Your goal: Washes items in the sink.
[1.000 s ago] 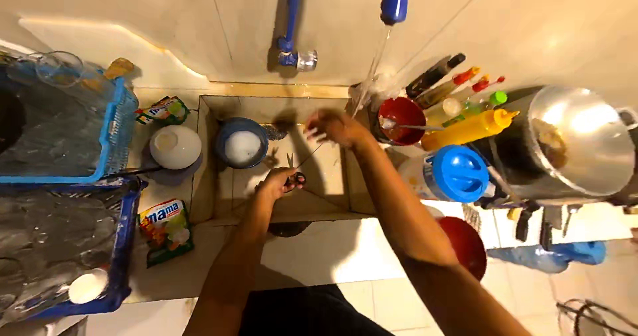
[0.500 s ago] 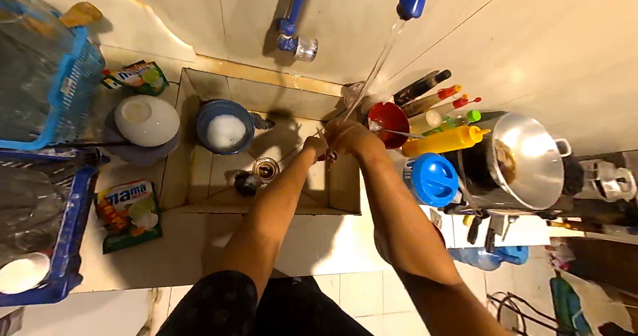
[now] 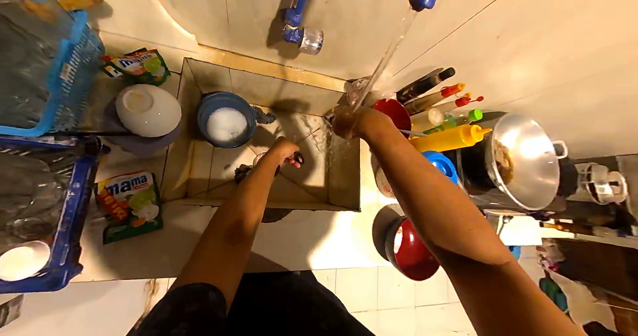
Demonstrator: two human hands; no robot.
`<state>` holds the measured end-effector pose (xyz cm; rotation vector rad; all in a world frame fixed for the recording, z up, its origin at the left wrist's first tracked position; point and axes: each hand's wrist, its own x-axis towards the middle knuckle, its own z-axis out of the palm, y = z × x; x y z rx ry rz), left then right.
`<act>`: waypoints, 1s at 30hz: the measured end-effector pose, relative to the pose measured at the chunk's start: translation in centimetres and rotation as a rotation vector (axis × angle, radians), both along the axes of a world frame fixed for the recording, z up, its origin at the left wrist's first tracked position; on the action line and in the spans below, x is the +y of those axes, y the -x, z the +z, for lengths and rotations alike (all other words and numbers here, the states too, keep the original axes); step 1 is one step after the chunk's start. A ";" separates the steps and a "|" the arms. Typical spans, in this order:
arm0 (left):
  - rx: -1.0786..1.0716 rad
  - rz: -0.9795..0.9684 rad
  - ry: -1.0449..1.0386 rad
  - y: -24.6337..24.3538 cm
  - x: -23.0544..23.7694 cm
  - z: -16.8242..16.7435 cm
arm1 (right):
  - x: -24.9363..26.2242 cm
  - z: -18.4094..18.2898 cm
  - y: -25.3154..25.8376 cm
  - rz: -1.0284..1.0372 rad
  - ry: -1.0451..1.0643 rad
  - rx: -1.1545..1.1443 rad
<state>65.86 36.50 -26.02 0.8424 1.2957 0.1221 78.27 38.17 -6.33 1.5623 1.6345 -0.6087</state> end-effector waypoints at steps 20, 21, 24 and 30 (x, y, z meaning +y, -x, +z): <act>-0.320 0.544 0.251 -4.5 -5.3 -3.6 | -3.8 -3.2 -3.9 -0.591 0.120 0.786; -0.337 0.556 0.247 -4.8 -5.2 -3.6 | -3.9 -3.3 -3.9 -0.595 0.114 0.789; -0.324 0.481 0.228 -5.1 -5.4 -3.1 | -4.3 -3.4 -3.5 -0.589 0.105 0.770; -0.034 0.222 0.189 -2.8 -7.1 -1.8 | -4.3 -5.6 -3.1 -0.537 0.118 0.717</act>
